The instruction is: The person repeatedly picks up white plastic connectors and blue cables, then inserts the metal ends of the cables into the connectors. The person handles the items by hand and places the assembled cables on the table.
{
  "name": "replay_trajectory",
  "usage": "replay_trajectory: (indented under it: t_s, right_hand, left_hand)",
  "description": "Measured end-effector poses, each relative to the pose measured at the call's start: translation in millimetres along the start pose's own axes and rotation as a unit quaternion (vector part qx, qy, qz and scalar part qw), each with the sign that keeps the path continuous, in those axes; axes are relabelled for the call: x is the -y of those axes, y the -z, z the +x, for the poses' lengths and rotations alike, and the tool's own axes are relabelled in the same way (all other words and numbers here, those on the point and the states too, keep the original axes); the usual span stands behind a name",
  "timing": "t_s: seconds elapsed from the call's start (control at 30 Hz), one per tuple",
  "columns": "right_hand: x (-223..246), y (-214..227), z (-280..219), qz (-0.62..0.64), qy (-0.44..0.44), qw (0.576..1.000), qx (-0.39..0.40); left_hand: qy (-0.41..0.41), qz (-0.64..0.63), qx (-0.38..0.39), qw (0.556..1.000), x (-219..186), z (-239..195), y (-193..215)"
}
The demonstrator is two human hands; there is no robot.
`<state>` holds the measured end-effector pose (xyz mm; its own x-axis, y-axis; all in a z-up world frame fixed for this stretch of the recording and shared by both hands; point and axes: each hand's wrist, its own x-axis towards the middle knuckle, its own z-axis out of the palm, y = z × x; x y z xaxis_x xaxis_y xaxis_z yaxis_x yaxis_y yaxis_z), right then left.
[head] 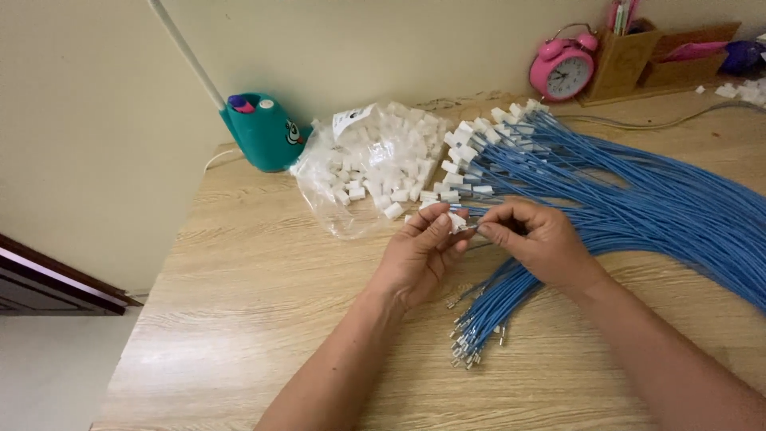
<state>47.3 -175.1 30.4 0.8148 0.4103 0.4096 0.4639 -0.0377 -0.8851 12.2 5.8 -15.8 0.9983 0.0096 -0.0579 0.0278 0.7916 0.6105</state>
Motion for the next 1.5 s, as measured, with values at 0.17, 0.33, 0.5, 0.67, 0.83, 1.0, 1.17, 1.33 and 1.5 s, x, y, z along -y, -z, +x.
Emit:
replay_trajectory:
  t_s: [0.17,0.33,0.5,0.67,0.83,1.0,1.17,1.33,1.5]
  right_hand:
    - [-1.0,2.2,-0.4,-0.003,-0.003,1.000,0.008]
    - [0.8,3.3,0.8,-0.010,-0.004,1.000,0.025]
    - [-2.2,4.7,0.0,-0.021,-0.007,0.999,0.022]
    - [-4.1,3.6,1.9,-0.027,-0.002,1.000,0.010]
    - [-1.1,4.5,2.8,-0.026,0.010,1.000,0.006]
    - [-0.1,4.9,4.3,-0.047,0.023,0.999,0.003]
    - [-3.8,5.6,5.2,-0.053,0.049,0.997,0.002]
    - [1.8,5.0,4.3,-0.067,0.057,0.996,-0.001]
    - [9.0,5.5,5.2,-0.116,0.119,0.986,0.006]
  left_hand:
    - [-0.003,0.016,0.021,1.000,-7.7,-8.4,-9.0]
    - [-0.023,-0.004,0.041,0.999,-8.9,-10.1,-13.3]
    - [-0.026,-0.014,0.035,0.999,-8.7,-9.1,-10.7]
    - [-0.026,-0.018,0.020,0.999,-4.2,-2.4,-0.9]
    - [-0.022,-0.028,0.014,0.999,-2.8,-0.6,2.8]
    - [-0.019,-0.033,0.009,0.999,-3.2,-2.7,0.5]
    - [-0.015,-0.020,0.002,1.000,-4.2,-3.4,-2.2]
    - [-0.015,-0.015,0.001,1.000,-4.8,-4.6,-3.8]
    - [-0.019,0.002,-0.021,1.000,-0.2,3.1,5.1]
